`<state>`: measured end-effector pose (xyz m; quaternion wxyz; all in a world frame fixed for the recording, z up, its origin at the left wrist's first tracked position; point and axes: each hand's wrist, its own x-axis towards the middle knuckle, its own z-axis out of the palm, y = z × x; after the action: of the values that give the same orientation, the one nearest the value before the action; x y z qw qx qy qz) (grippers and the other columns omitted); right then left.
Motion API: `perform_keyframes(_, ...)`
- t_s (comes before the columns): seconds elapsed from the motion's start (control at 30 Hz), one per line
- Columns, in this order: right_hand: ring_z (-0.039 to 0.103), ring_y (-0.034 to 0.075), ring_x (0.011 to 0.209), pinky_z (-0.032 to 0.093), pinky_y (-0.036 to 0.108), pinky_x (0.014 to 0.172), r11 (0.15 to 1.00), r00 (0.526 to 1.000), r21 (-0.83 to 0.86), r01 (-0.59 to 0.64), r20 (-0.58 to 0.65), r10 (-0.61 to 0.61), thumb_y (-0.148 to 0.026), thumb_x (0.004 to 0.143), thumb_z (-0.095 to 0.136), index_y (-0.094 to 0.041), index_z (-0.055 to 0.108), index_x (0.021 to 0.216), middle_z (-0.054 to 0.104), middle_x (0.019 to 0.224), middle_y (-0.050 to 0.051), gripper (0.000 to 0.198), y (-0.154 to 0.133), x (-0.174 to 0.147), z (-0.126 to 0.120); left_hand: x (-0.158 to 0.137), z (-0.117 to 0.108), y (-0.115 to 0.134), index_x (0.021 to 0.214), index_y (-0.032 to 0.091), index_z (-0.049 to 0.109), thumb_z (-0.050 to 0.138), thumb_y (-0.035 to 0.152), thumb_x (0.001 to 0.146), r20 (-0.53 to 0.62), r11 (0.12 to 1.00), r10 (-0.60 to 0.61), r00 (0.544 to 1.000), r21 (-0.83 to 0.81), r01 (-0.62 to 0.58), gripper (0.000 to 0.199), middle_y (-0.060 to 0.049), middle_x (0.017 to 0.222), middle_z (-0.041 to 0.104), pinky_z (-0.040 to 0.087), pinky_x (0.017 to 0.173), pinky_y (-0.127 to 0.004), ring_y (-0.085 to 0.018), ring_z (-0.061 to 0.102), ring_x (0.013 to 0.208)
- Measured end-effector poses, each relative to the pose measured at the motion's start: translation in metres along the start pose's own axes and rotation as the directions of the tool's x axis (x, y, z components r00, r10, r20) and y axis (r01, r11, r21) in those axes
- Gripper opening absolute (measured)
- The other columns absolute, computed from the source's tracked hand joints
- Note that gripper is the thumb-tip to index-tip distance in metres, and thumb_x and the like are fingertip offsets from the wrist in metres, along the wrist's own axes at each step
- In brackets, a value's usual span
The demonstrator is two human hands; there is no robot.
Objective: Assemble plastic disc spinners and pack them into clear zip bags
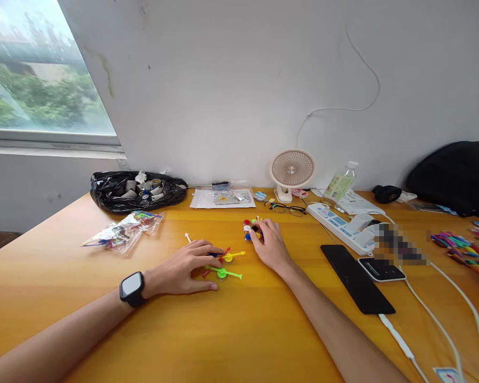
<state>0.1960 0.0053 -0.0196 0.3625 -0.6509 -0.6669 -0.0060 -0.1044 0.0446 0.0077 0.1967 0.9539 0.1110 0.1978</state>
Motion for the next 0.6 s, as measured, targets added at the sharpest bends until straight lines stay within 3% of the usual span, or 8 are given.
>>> perform_keyframes(0.13, 0.058, 0.032, 0.116, 0.045, 0.048, 0.105, 0.991, 0.993, 0.084, 0.107, 0.035, -0.11, -0.046, 0.103, 0.055, -0.024, 0.066, 0.121, 0.066, 0.119, 0.012, 0.031, -0.022, -0.003, -0.012, 0.0, -0.003, 0.002, 0.104, 0.028, 0.074, 0.06, 0.045, 0.101, -0.015, 0.998, -0.002, 1.0, -0.055, 0.001, 0.022, -0.007, 0.132, 0.072, 0.05, 0.105, -0.042, -0.026, 0.066, 0.118)
perform_keyframes(0.2, 0.055, 0.032, 0.123, 0.043, 0.048, 0.11, 0.962, 0.957, 0.156, 0.222, 0.152, -0.246, -0.05, 0.098, 0.064, -0.025, 0.063, 0.131, 0.064, 0.129, 0.012, 0.042, -0.036, -0.007, -0.02, -0.002, -0.01, 0.002, 0.117, 0.028, 0.071, 0.062, 0.047, 0.099, -0.04, 0.999, -0.019, 0.999, -0.026, 0.018, 0.027, -0.009, 0.137, 0.069, 0.047, 0.109, -0.045, -0.028, 0.063, 0.125)
perform_keyframes(0.3, 0.048, 0.034, 0.136, 0.035, 0.05, 0.121, 0.913, 0.866, 0.228, 0.338, 0.304, -0.397, -0.062, 0.085, 0.077, -0.027, 0.056, 0.146, 0.057, 0.145, 0.012, 0.073, -0.056, -0.014, -0.025, -0.006, -0.021, -0.005, 0.147, 0.03, 0.055, 0.074, 0.062, 0.087, -0.086, 0.996, -0.069, 0.994, 0.056, 0.074, 0.071, -0.011, 0.154, 0.056, 0.039, 0.119, -0.051, -0.035, 0.051, 0.14)
perform_keyframes(0.4, 0.043, 0.035, 0.143, 0.033, 0.051, 0.123, 0.898, 0.803, 0.263, 0.352, 0.409, -0.434, -0.068, 0.079, 0.08, -0.029, 0.046, 0.157, 0.05, 0.156, 0.012, 0.093, -0.068, -0.021, -0.019, -0.009, -0.021, -0.017, 0.157, 0.031, 0.044, 0.061, 0.066, 0.095, -0.13, 0.959, -0.252, 0.959, 0.101, 0.265, 0.073, -0.011, 0.161, 0.047, 0.035, 0.122, -0.056, -0.036, 0.042, 0.149)
perform_keyframes(0.5, 0.045, 0.031, 0.142, 0.037, 0.048, 0.122, 0.9, 0.784, 0.304, 0.313, 0.453, -0.425, -0.06, 0.092, 0.071, -0.028, 0.046, 0.157, 0.052, 0.155, 0.011, 0.076, -0.072, -0.027, -0.009, -0.01, -0.008, -0.023, 0.163, 0.026, 0.033, 0.047, 0.063, 0.103, -0.113, 0.916, -0.394, 0.912, 0.032, 0.4, 0.072, -0.014, 0.164, 0.044, 0.033, 0.125, -0.055, -0.034, 0.037, 0.154)
perform_keyframes(0.6, 0.049, 0.028, 0.14, 0.042, 0.043, 0.119, 0.892, 0.794, 0.366, 0.265, 0.441, -0.418, -0.051, 0.101, 0.064, -0.024, 0.051, 0.152, 0.056, 0.147, 0.013, 0.06, -0.073, -0.031, -0.001, -0.01, 0.005, -0.018, 0.168, 0.025, 0.02, 0.044, 0.059, 0.106, -0.04, 0.933, -0.357, 0.933, -0.063, 0.354, 0.075, -0.012, 0.17, 0.035, 0.033, 0.128, -0.048, -0.029, 0.034, 0.157)
